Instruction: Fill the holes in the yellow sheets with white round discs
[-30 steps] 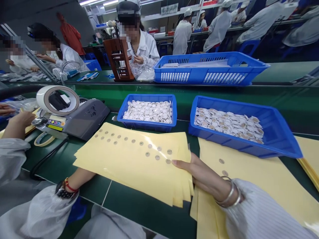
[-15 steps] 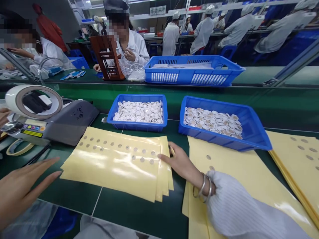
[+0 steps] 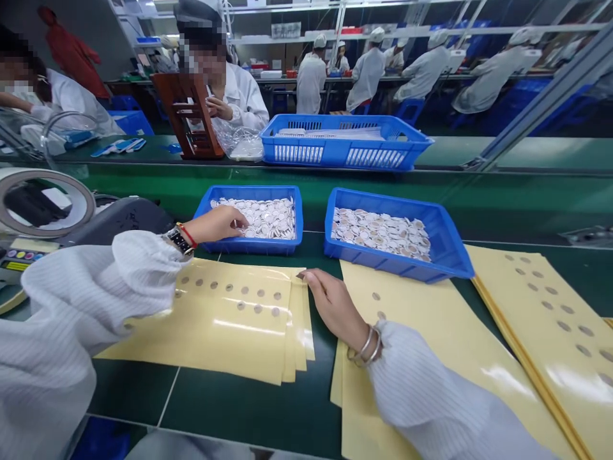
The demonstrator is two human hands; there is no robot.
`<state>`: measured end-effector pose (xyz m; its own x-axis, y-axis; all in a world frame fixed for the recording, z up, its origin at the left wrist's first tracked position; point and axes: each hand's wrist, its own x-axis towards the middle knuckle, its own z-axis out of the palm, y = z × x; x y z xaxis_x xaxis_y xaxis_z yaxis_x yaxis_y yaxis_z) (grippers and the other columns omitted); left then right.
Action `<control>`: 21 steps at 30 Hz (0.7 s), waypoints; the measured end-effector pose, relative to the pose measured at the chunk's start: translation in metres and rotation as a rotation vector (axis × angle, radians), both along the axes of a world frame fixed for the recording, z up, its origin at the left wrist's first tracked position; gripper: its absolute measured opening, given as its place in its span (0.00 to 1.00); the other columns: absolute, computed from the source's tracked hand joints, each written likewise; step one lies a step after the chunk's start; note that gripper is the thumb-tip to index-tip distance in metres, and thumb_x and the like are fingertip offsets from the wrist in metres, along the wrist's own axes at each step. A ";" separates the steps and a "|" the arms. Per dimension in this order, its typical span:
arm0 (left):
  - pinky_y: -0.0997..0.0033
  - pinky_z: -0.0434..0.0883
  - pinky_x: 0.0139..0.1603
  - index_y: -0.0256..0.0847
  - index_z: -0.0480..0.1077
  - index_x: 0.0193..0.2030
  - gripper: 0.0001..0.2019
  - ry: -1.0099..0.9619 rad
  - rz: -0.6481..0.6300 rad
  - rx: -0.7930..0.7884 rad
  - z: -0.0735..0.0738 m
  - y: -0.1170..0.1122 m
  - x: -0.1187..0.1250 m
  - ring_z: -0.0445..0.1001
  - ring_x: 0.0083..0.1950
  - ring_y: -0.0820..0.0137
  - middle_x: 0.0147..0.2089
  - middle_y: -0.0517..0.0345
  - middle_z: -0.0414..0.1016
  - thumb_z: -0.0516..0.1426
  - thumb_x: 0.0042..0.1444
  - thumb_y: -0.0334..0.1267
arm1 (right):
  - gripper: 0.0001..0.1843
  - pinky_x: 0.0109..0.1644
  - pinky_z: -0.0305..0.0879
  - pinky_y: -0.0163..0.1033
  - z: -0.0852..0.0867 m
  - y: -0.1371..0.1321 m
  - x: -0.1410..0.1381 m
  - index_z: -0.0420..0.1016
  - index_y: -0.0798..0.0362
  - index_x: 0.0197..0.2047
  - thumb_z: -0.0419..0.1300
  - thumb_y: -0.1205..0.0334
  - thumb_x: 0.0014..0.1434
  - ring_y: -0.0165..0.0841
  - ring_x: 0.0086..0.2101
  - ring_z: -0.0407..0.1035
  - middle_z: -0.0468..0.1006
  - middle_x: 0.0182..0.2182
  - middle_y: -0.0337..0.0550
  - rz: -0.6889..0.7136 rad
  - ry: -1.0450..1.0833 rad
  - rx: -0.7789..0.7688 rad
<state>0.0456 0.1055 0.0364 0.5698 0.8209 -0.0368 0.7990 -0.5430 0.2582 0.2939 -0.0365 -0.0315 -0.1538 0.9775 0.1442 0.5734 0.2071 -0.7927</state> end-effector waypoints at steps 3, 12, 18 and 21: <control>0.66 0.65 0.45 0.33 0.74 0.37 0.13 0.032 -0.014 -0.015 -0.007 0.014 -0.003 0.70 0.43 0.59 0.37 0.48 0.73 0.60 0.41 0.34 | 0.17 0.38 0.63 0.39 0.003 0.001 0.000 0.67 0.51 0.42 0.45 0.50 0.62 0.37 0.37 0.69 0.74 0.36 0.44 0.024 -0.050 -0.029; 0.63 0.62 0.48 0.39 0.68 0.43 0.22 -0.199 0.029 -0.072 -0.027 0.026 -0.005 0.66 0.42 0.61 0.42 0.52 0.62 0.61 0.35 0.35 | 0.14 0.35 0.58 0.37 -0.004 0.010 -0.012 0.65 0.51 0.37 0.45 0.53 0.63 0.33 0.32 0.67 0.73 0.31 0.41 0.094 -0.024 -0.057; 0.66 0.62 0.44 0.39 0.65 0.36 0.17 -0.433 0.162 -0.119 -0.020 0.030 -0.004 0.66 0.40 0.63 0.30 0.59 0.64 0.58 0.35 0.25 | 0.12 0.34 0.57 0.36 -0.002 0.010 -0.012 0.64 0.51 0.37 0.46 0.53 0.63 0.32 0.32 0.66 0.72 0.31 0.39 0.068 -0.039 -0.062; 0.72 0.63 0.33 0.40 0.62 0.35 0.16 -0.610 0.304 -0.222 -0.011 0.032 -0.006 0.66 0.29 0.69 0.24 0.64 0.60 0.55 0.38 0.22 | 0.10 0.34 0.58 0.36 0.002 0.009 -0.011 0.63 0.51 0.36 0.47 0.54 0.62 0.31 0.31 0.66 0.72 0.30 0.38 0.078 -0.063 -0.058</control>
